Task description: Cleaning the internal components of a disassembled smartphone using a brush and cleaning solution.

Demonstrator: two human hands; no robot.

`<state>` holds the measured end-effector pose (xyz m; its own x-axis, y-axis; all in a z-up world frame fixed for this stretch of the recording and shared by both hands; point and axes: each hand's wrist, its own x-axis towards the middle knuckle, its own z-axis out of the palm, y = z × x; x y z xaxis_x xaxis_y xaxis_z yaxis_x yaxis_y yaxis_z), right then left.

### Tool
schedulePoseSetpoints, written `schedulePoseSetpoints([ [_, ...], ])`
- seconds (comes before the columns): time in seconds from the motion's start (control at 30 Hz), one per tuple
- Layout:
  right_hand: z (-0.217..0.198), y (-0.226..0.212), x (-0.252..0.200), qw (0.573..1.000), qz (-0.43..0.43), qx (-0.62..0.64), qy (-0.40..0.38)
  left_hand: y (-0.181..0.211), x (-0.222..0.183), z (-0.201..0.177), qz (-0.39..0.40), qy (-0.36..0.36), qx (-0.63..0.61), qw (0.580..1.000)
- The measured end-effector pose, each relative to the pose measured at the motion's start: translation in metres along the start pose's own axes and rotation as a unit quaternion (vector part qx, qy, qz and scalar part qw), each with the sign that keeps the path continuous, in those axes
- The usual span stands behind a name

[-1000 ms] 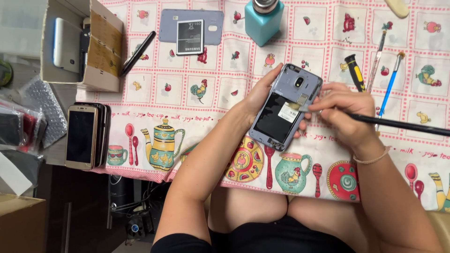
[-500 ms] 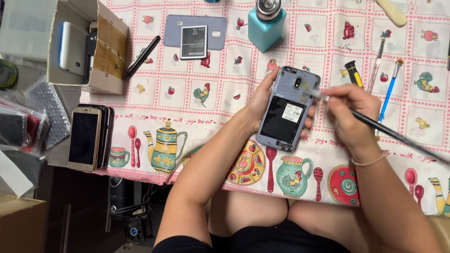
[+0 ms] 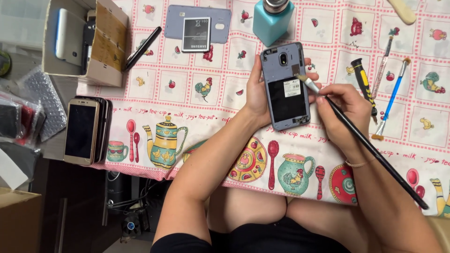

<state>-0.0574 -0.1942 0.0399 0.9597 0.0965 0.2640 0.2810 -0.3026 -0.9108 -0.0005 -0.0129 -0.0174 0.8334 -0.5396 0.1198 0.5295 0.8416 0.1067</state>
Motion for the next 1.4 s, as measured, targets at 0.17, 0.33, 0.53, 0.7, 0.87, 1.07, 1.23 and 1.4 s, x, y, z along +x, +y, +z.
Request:
schedulePoseSetpoints([
  [0.17, 0.000, -0.007, -0.005, 0.998, -0.012, -0.058, 0.020, -0.005, 0.000, -0.008, 0.032, -0.032, -0.033, 0.998],
  [0.33, -0.001, -0.026, -0.013, 0.973, -0.113, -0.187, -0.074, 0.001, -0.003, -0.005, 0.114, -0.088, -0.048, 0.988],
  [0.53, 0.003, -0.012, -0.010, 0.973, -0.083, -0.215, -0.029, 0.003, -0.004, 0.003, 0.094, 0.008, 0.038, 0.995],
  [0.7, 0.011, -0.025, -0.010, 0.984, -0.091, -0.123, -0.089, -0.006, -0.006, -0.001, 0.043, -0.054, 0.000, 0.998],
  [0.87, 0.010, -0.019, -0.009, 0.987, -0.083, -0.062, -0.125, 0.000, -0.002, 0.001, -0.084, -0.046, -0.016, 0.995],
  [1.07, 0.009, -0.020, -0.006, 0.991, 0.093, 0.087, -0.049, 0.002, 0.001, 0.005, -0.170, 0.063, 0.004, 0.983],
  [1.23, 0.009, -0.018, -0.008, 0.996, 0.005, 0.062, -0.069, -0.001, 0.005, -0.006, -0.155, 0.023, -0.017, 0.987],
  [1.4, -0.003, -0.001, -0.009, 0.980, -0.089, 0.001, -0.176, 0.001, 0.005, -0.003, -0.188, 0.027, 0.004, 0.982],
])
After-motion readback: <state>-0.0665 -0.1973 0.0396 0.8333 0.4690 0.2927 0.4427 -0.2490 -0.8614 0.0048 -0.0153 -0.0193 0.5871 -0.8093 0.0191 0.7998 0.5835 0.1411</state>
